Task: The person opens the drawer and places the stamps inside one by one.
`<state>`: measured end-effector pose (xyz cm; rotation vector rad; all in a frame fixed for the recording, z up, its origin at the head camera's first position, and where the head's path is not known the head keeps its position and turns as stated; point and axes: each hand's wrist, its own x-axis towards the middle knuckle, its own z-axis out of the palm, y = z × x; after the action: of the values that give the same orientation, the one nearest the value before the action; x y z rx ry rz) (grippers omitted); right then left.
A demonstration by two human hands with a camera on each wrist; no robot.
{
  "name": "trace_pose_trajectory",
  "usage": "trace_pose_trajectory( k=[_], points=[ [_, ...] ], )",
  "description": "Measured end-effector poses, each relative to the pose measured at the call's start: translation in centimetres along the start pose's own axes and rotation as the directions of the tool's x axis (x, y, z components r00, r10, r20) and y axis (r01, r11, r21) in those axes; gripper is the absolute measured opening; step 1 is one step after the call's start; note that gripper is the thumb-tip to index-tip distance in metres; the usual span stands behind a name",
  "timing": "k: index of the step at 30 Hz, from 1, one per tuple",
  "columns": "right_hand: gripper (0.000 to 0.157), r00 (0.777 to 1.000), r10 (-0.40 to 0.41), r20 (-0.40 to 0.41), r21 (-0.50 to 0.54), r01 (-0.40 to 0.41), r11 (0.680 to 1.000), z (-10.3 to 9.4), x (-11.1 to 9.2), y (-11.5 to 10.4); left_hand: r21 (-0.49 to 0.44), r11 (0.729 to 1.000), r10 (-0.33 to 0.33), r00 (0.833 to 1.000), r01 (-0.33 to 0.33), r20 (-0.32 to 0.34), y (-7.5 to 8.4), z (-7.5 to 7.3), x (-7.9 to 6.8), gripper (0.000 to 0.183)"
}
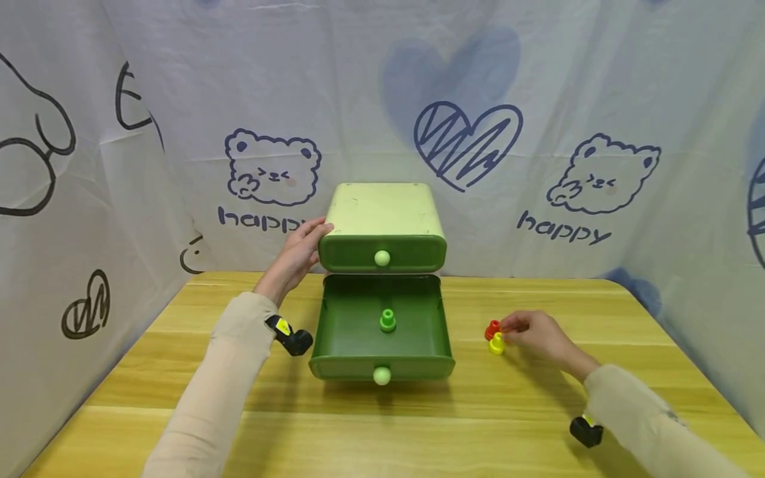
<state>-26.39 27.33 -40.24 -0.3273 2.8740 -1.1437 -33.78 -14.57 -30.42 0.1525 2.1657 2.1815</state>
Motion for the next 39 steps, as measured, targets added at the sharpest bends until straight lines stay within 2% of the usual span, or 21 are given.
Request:
trace_pose_trajectory(
  k=[12, 18, 33, 39],
  points=[
    [0.026, 0.998, -0.004, 0.067, 0.061, 0.000, 0.998, 1.6, -0.8, 0.3, 0.003, 1.000, -0.010, 1.000, 0.010, -0.002, -0.3, -0.2, -0.1, 0.064],
    [0.030, 0.997, -0.011, 0.072, 0.057, 0.007, 0.998, 2.3, -0.9, 0.7, -0.004, 1.000, -0.007, 1.000, 0.007, 0.003, -0.5, -0.2, -0.1, 0.063],
    [0.014, 0.996, -0.071, 0.061, 0.055, 0.068, 0.996, 2.4, -1.1, 0.6, 0.001, 1.000, 0.004, 1.000, -0.004, -0.004, -0.1, -0.1, 0.0, 0.064],
    [0.014, 0.996, -0.072, 0.056, 0.033, 0.070, 0.997, 2.2, -0.9, 0.1, 0.008, 1.000, 0.007, 1.000, -0.007, -0.001, -0.2, -0.2, 0.0, 0.064]
  ],
)
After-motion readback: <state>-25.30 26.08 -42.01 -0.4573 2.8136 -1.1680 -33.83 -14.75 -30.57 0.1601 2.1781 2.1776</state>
